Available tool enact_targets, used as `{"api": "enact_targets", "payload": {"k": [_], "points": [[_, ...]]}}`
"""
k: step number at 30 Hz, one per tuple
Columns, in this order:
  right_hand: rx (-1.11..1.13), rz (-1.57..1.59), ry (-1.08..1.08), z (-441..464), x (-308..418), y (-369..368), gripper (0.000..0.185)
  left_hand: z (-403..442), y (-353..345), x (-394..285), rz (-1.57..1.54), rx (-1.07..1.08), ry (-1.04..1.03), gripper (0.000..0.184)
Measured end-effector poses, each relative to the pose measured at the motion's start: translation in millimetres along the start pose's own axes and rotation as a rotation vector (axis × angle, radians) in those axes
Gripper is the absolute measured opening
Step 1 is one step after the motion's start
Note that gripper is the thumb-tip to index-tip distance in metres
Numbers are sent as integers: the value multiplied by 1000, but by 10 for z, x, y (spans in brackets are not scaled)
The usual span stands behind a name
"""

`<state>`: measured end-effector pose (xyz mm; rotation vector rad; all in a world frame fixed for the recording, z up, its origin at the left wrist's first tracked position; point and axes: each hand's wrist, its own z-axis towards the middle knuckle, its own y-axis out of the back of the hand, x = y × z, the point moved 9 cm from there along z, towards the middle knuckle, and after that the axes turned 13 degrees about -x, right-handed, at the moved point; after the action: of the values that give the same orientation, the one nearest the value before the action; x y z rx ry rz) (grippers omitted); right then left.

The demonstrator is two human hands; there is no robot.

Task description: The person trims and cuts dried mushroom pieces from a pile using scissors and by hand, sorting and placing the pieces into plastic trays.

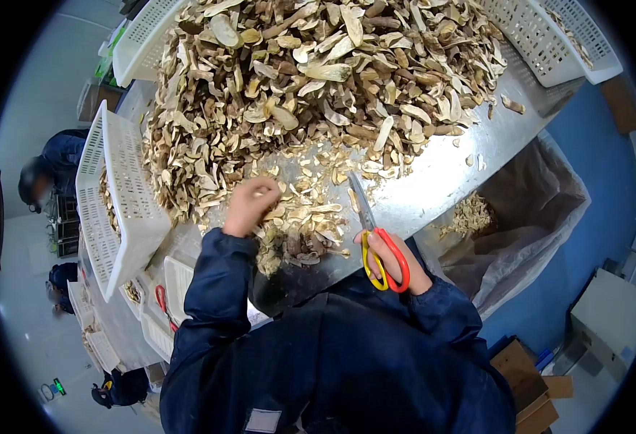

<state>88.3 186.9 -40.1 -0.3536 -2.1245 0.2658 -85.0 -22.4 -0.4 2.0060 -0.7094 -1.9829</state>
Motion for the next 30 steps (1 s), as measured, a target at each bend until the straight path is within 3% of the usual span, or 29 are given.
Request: {"api": "enact_targets", "payload": {"k": [2,3,8,10,13,16,18,20,21,25,28,30], "points": [[-1,7,-4,2,-3,-3,52,-94,258,296,-403,-21,499,10],[2,10,-8,8,3,-6,52,-101,355,332,-478,-40,485,10],[8,-3,16,16,42,-11,55,-139,201,-102,261,-26,-136,23],[0,1,25,27,14,-3,55,-137,-38,-124,448,9,-288,22],[-16,-13,26,-3,41,0,56,-102,-191,-124,466,75,-332,15],[-20,7,9,4,29,5,54,-148,70,125,-182,137,363,12],[-23,24,7,10,22,1,52,-226,310,347,-998,89,432,18],[-27,31,-15,7,2,1,50,-282,394,364,-1389,172,453,18],[-23,31,-18,6,11,-7,50,-303,415,336,-1426,191,420,20],[-25,19,-11,16,11,-3,50,-332,441,320,-1229,-13,546,16],[-29,9,-11,19,5,10,50,-185,397,338,-905,94,404,11],[-29,6,-11,21,-2,10,50,-81,391,370,-337,41,269,11]]}}
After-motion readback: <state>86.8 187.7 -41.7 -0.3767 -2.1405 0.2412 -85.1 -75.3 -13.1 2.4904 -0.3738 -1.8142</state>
